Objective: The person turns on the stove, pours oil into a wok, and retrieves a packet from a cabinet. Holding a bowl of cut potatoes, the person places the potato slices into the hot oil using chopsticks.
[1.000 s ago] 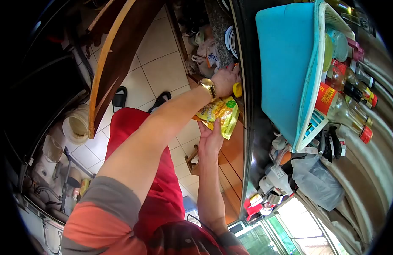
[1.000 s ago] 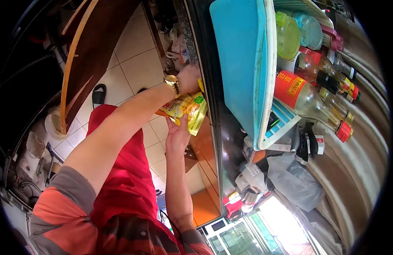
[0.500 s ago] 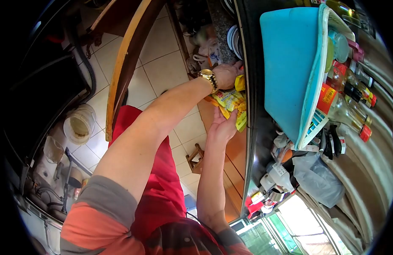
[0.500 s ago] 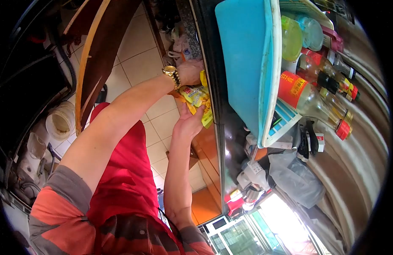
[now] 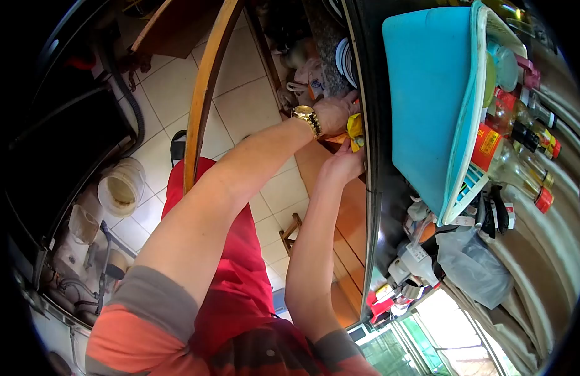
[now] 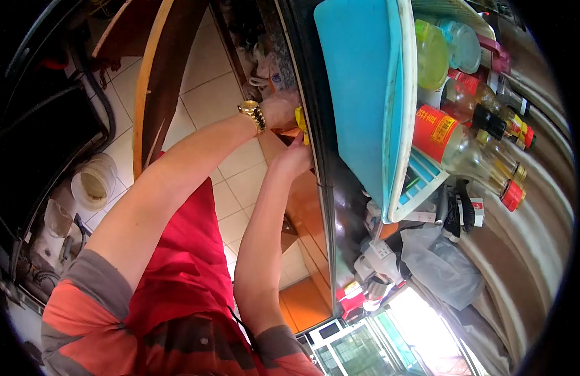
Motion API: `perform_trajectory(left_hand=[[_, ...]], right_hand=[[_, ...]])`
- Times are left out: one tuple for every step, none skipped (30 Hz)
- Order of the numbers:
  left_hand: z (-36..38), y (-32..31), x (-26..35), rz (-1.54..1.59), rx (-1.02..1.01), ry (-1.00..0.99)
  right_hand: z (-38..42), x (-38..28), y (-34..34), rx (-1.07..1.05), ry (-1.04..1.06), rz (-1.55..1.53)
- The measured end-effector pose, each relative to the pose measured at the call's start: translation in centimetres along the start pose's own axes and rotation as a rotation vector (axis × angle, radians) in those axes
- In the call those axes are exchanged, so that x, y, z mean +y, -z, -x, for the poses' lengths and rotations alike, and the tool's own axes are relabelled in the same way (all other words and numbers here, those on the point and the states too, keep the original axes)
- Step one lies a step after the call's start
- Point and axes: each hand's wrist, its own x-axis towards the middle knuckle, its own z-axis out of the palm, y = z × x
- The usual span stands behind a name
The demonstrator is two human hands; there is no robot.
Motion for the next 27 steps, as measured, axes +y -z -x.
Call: perform_trajectory(left_hand=[[0.0, 0.3, 0.2, -0.014, -0.021, 0.021], [0.1, 0.6, 0.3, -0.029, -0.042, 0.042], [0.1, 0.8, 0.3, -0.029, -0.044, 0.042], [0.3, 0.9, 0.3, 0.019, -0.039, 0.061], [0.5, 0.9, 0.5, 0.068, -0.032, 0.08], [0.7, 0.6, 0.7, 0.069, -0.033, 0.08], [1.1, -0.2, 0.8, 0.043, 0.102, 0.137], [1.7, -1.0, 0.9, 0.017, 0.233, 0.194], [2.3, -2.1, 1.0, 0.016, 0.231, 0.194], [2.9, -2.9, 1.2, 0.086, 0.37, 0.262], [3.7, -3.9, 1.4, 0.158, 0.507, 0.331], [5.1, -3.4, 2.2, 0.282, 0.427, 0.398], [5.1, -4.2, 1.9, 0.279, 0.429, 0.397], [5.2, -5.5, 1.5, 0.413, 0.349, 0.461], [5.4, -6.1, 1.7, 0.55, 0.264, 0.525], [5.4, -6.6, 1.6, 0.659, 0.227, 0.505], [5.1, -7.0, 1.8, 0.659, 0.231, 0.502], [4.7, -8.3, 1.9, 0.68, 0.274, 0.454], [4.4, -8.8, 2.2, 0.702, 0.316, 0.407], [4.2, -9.2, 2.3, 0.702, 0.318, 0.408], [4.0, -9.5, 2.4, 0.707, 0.337, 0.361], [4.0, -9.8, 2.4, 0.714, 0.355, 0.315], [3.9, -10.0, 2.3, 0.717, 0.356, 0.317], [3.8, -10.3, 1.9, 0.704, 0.377, 0.255], [3.6, -10.6, 1.5, 0.689, 0.397, 0.194], [3.4, -11.0, 1.1, 0.693, 0.393, 0.197], [3.5, -10.6, 1.3, 0.672, 0.334, 0.192]], right_hand=[[0.0, -0.3, -0.7, 0.023, 0.006, 0.055], [0.2, -0.4, -1.3, 0.045, 0.011, 0.11], [0.0, -0.2, -1.3, 0.047, 0.009, 0.109], [0.0, -0.1, -1.0, 0.035, 0.017, 0.127], [-0.1, -0.1, -0.6, 0.022, 0.026, 0.145], [-0.5, 0.2, 0.1, 0.023, 0.026, 0.145], [-0.9, 0.6, 0.9, -0.042, 0.01, 0.23], [-1.3, 0.9, 1.7, -0.103, -0.007, 0.317], [-1.1, 0.4, 1.8, -0.101, -0.008, 0.315], [-0.6, -0.2, 1.4, -0.123, -0.041, 0.324], [-0.1, -0.9, 1.2, -0.143, -0.075, 0.335], [0.3, -1.4, 1.1, -0.143, -0.076, 0.335], [0.6, -1.8, 0.9, -0.146, -0.079, 0.318], [0.8, -2.1, 0.8, -0.148, -0.08, 0.304], [0.9, -1.9, 1.2, -0.146, -0.079, 0.308], [1.0, -1.6, 1.5, -0.133, -0.063, 0.263], [0.9, -1.2, 1.5, -0.123, -0.046, 0.214], [1.0, -1.2, 1.5, -0.124, -0.046, 0.215], [1.2, -1.3, 1.6, -0.119, -0.083, 0.173], [1.3, -1.3, 1.6, -0.114, -0.121, 0.131], [1.5, -1.4, 1.5, -0.114, -0.123, 0.133], [1.7, -1.5, 1.5, -0.141, -0.064, 0.185], [1.7, -1.7, 1.4, -0.168, -0.003, 0.237], [1.5, -1.7, 1.5, -0.167, -0.003, 0.24], [1.2, -1.6, 1.5, -0.183, 0.005, 0.302], [0.9, -1.6, 1.7, -0.196, 0.012, 0.367], [0.7, -1.7, 2.0, -0.19, 0.012, 0.373]])
